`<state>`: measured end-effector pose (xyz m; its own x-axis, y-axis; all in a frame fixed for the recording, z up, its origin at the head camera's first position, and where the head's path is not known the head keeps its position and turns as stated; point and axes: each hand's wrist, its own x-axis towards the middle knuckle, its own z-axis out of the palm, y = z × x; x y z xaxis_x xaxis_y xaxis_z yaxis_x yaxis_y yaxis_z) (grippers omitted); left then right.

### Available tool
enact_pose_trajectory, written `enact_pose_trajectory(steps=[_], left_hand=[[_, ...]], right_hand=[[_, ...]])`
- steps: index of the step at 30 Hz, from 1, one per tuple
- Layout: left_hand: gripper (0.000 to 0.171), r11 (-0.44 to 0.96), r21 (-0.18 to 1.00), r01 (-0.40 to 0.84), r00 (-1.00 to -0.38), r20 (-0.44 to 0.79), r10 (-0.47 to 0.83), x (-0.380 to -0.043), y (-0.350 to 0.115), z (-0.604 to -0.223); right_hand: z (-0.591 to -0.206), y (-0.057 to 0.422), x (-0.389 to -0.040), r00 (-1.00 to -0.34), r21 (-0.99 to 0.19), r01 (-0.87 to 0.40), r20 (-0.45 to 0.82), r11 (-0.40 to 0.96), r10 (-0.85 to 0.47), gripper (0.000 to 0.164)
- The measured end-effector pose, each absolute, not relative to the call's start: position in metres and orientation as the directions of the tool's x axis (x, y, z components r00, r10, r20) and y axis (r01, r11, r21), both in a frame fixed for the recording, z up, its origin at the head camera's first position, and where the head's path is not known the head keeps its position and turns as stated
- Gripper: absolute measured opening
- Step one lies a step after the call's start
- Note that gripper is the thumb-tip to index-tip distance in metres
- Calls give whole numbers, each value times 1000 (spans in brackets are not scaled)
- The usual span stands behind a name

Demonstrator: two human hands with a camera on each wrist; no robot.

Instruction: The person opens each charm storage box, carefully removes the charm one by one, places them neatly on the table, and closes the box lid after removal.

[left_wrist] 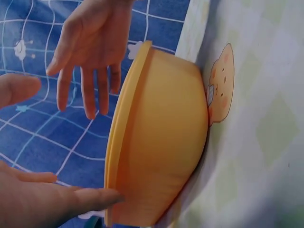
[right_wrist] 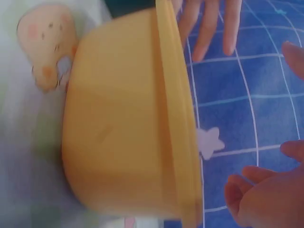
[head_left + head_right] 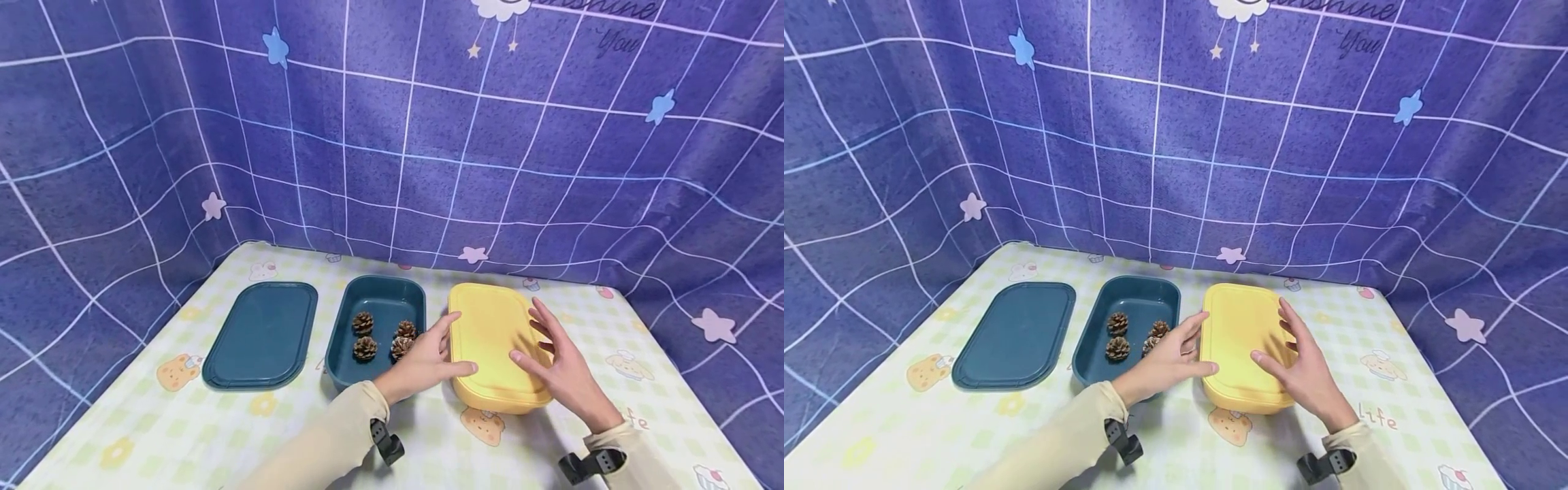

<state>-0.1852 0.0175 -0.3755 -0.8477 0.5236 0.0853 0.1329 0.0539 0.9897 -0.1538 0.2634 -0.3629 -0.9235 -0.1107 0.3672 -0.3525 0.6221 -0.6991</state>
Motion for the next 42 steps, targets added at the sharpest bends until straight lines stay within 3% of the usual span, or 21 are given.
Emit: enact_pose_trajectory(steps=[7,26,34,42], left_hand=[[102,279,944,176,-885,28,464,-182,27,-379],[117,370,902,220,-889,29,457,-185,38,-388],[125,408,874,264,-877,40,480,-184,43,-390],[119,491,801,343,-866,66,497,-182,48,-395]], right_hand=[[-369,278,-158,-963,-699,-241,257,674,-77,96],[-395,287,-154,-995,-746,-94,91,660,-40,95],[-395,288,-153,-996,-755,-86,87,651,-30,93],[-394,288,-156,-996,-771,-78,90,632,-12,91]])
